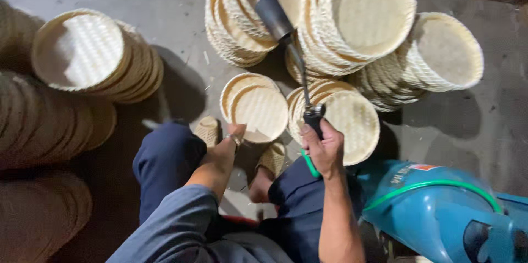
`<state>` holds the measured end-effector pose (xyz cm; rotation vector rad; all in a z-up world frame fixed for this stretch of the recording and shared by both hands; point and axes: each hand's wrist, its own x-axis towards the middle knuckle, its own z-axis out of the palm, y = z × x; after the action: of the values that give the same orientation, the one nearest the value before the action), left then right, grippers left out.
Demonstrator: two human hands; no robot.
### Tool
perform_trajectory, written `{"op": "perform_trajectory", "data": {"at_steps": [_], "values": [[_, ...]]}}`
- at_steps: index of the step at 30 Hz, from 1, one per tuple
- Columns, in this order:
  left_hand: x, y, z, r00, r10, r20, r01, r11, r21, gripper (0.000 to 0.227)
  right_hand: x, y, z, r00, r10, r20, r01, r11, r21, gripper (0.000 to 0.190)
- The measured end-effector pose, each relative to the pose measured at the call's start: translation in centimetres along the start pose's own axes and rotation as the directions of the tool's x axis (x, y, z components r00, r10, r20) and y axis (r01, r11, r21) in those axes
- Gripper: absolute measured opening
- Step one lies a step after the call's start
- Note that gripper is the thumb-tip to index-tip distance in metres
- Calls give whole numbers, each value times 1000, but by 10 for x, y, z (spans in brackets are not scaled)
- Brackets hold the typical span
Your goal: The person sits on the floor surrounded by stacks of woven baskets and uses a handheld blowtorch to apply heat to the interior surface of each basket. They pick up a basket from a pile, rotate it while directing the flame at the inside, and then place it back into a stack.
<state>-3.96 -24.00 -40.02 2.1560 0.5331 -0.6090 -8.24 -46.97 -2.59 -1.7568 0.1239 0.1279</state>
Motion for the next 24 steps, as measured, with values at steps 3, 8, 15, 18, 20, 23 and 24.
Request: {"op": "perform_trajectory", "data": {"at_steps": [3,8,15,18,20,23,24], "values": [[-1,8,6,999,-48,18,49,998,-30,41,3,0,-1,1000,-13,10,13,1000,-25,25],[-8,8,9,996,-91,24,94,987,-130,33,6,-4,-4,1000,11,-1,-11,1000,-12,24],[-26,1,-5,991,-129,-26,102,882,-459,22,8,0,-7,1000,3,9,-3,1000,25,30],[-38,-5,-14,986,-154,-69,61,706,-705,18,11,7,-10,997,-71,25,70,997,32,29],[-44,-7,-22,983,-150,-109,-11,542,-840,15,10,13,-13,993,-112,33,113,993,-28,28],[-47,-7,-47,974,-121,-191,-146,312,-939,12,6,18,-16,993,75,92,-90,981,174,20],[-44,-3,-61,969,-111,-223,-189,254,-949,11,3,18,-17,992,64,109,-78,988,130,21]]}}
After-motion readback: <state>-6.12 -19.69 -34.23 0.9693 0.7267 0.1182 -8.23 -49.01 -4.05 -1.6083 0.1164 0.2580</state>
